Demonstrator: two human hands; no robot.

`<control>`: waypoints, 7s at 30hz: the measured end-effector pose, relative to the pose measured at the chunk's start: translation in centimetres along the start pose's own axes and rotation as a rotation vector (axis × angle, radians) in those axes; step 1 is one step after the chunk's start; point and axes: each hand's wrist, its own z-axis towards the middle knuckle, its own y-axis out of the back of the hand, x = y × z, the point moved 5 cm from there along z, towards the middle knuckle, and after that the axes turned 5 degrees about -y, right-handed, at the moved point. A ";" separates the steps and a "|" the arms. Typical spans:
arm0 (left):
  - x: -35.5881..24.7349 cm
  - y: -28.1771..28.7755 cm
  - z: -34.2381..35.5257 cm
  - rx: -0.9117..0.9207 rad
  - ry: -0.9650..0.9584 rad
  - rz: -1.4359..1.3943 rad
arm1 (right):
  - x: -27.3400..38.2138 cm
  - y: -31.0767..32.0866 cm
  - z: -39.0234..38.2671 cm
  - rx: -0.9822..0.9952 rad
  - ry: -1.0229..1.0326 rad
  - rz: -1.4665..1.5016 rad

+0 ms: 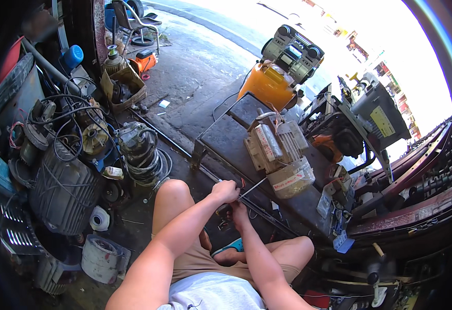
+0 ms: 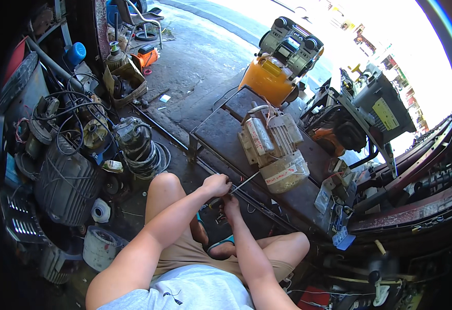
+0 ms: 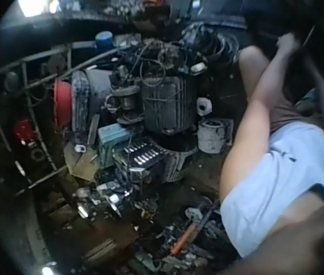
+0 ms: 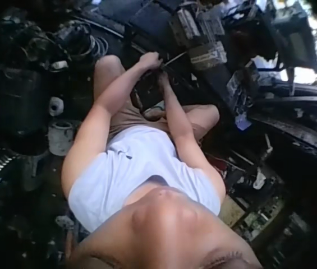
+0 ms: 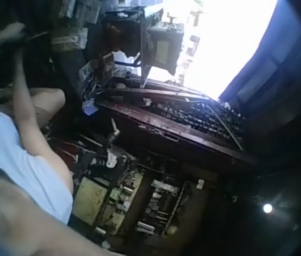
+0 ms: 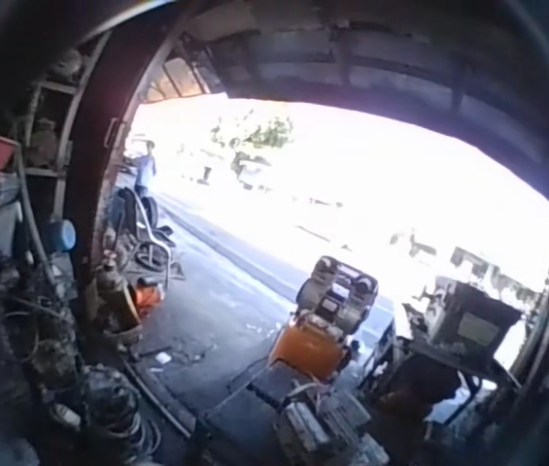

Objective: The person removes the cover from an electric motor using a screwdriver, probes the motor with a multimeter, and connects wire clips to the motor wires.

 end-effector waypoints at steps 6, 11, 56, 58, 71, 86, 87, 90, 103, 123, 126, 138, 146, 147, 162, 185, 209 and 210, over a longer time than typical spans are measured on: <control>0.7 -0.3 -0.4 0.018 0.017 -0.009 | -0.3 0.1 2.0 0.081 -0.064 0.037; 1.5 -1.4 -1.7 0.097 -0.035 0.114 | 0.1 -0.2 3.9 0.187 0.029 0.112; 2.2 -0.8 -3.3 -0.039 -0.145 0.253 | 4.0 0.2 2.6 0.260 0.152 0.085; 3.8 -2.0 -2.5 0.243 -0.024 0.197 | 4.1 -0.1 1.8 0.240 0.158 0.057; 2.6 -0.9 -2.9 0.088 -0.054 0.147 | 3.2 0.7 4.4 -0.309 0.299 -0.259; 3.1 1.4 -4.1 0.110 0.054 0.237 | 5.9 -1.5 0.9 0.063 0.176 -0.183; 3.3 1.3 -4.1 0.103 0.066 0.209 | 6.1 -1.3 0.7 0.060 0.179 -0.170; 3.4 1.5 -4.2 0.097 0.066 0.192 | 6.0 -1.4 0.6 0.370 0.141 -0.050; 1.2 2.5 -4.1 0.043 -0.012 0.228 | 6.8 -1.7 0.6 0.041 0.376 -0.220; 1.3 1.4 -2.5 0.106 0.011 0.249 | 7.1 -0.9 1.3 0.123 0.290 -0.104; 0.8 1.4 -2.5 0.131 0.002 0.247 | 6.7 -0.5 1.8 0.188 0.207 -0.117; -0.4 2.6 -1.6 0.175 -0.116 0.234 | 6.6 0.7 3.0 0.130 0.400 -0.341; -6.9 7.1 0.9 0.001 -0.200 0.002 | 6.9 -0.6 3.5 -0.014 0.355 -0.312; -7.9 6.3 2.5 -0.109 -0.255 0.083 | 6.8 0.2 4.4 -0.110 0.432 -0.342; -5.1 -1.9 8.7 -0.140 -0.263 -0.502 | 6.5 -1.7 4.0 0.012 0.616 -0.528; -9.1 -7.0 8.8 0.466 0.389 -1.548 | 12.6 20.1 -9.5 -0.763 0.830 0.243; -7.2 -8.9 8.5 0.115 0.344 -1.636 | 23.0 22.5 -4.1 -0.446 0.479 -0.217; -7.8 -9.0 8.4 0.135 0.349 -1.623 | 22.9 23.2 -4.2 -0.462 0.471 -0.204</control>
